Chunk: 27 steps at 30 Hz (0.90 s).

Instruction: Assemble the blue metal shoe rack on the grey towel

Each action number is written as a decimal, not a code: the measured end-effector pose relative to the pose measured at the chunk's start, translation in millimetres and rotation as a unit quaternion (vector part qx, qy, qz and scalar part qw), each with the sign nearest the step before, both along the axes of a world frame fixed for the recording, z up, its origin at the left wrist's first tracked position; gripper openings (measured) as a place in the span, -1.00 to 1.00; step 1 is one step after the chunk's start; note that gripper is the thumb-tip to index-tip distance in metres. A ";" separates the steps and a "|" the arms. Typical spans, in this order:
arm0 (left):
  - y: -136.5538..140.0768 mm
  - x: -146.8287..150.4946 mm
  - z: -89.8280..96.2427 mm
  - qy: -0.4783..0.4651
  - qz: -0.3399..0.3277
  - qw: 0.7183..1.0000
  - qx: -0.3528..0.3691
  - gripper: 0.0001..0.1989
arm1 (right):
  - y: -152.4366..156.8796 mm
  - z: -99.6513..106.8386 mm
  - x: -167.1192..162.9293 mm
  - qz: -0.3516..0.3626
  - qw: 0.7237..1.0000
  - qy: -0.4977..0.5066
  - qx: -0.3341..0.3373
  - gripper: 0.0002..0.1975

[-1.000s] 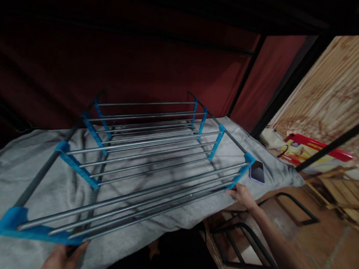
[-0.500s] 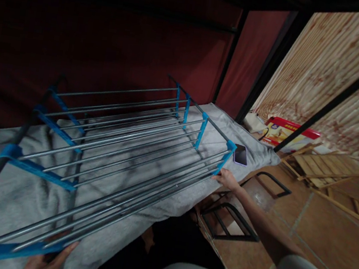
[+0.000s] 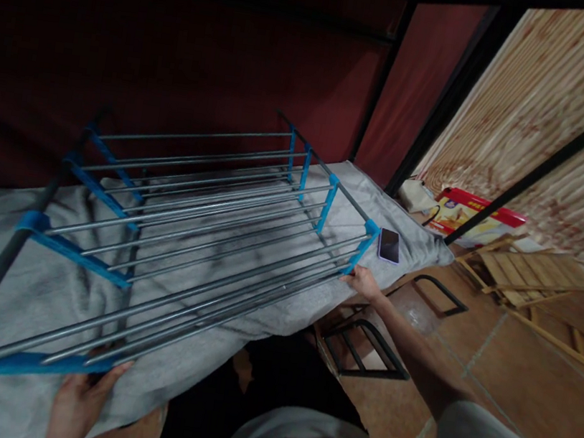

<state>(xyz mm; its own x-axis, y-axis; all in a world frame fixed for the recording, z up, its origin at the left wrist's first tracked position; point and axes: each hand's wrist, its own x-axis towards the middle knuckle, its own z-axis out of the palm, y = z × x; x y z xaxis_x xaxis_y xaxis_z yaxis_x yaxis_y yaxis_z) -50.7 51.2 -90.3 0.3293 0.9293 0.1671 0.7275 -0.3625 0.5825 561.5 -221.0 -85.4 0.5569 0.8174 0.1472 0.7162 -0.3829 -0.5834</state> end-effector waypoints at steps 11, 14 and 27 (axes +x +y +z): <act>-2.5 2.8 4.3 -0.052 0.009 0.993 -0.104 -0.42 | -2.4 -15.0 19.9 0.018 1.000 0.006 0.009 -0.67; -4.6 2.8 0.2 -0.066 -0.001 0.994 -0.088 -0.40 | -3.9 -18.6 21.6 0.000 1.000 -0.005 -0.001 -0.61; -10.2 -18.4 -7.7 -0.005 -0.017 1.000 -0.007 -0.49 | -11.4 -20.1 28.5 -0.013 0.999 0.001 -0.040 -0.50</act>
<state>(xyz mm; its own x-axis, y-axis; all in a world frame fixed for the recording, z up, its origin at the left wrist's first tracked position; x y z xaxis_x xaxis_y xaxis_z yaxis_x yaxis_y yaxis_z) -69.1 41.0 -98.1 0.3592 0.9200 0.1568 0.7092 -0.3783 0.5949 590.0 -232.4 -105.5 0.5776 0.8123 0.0808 0.7045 -0.4460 -0.5521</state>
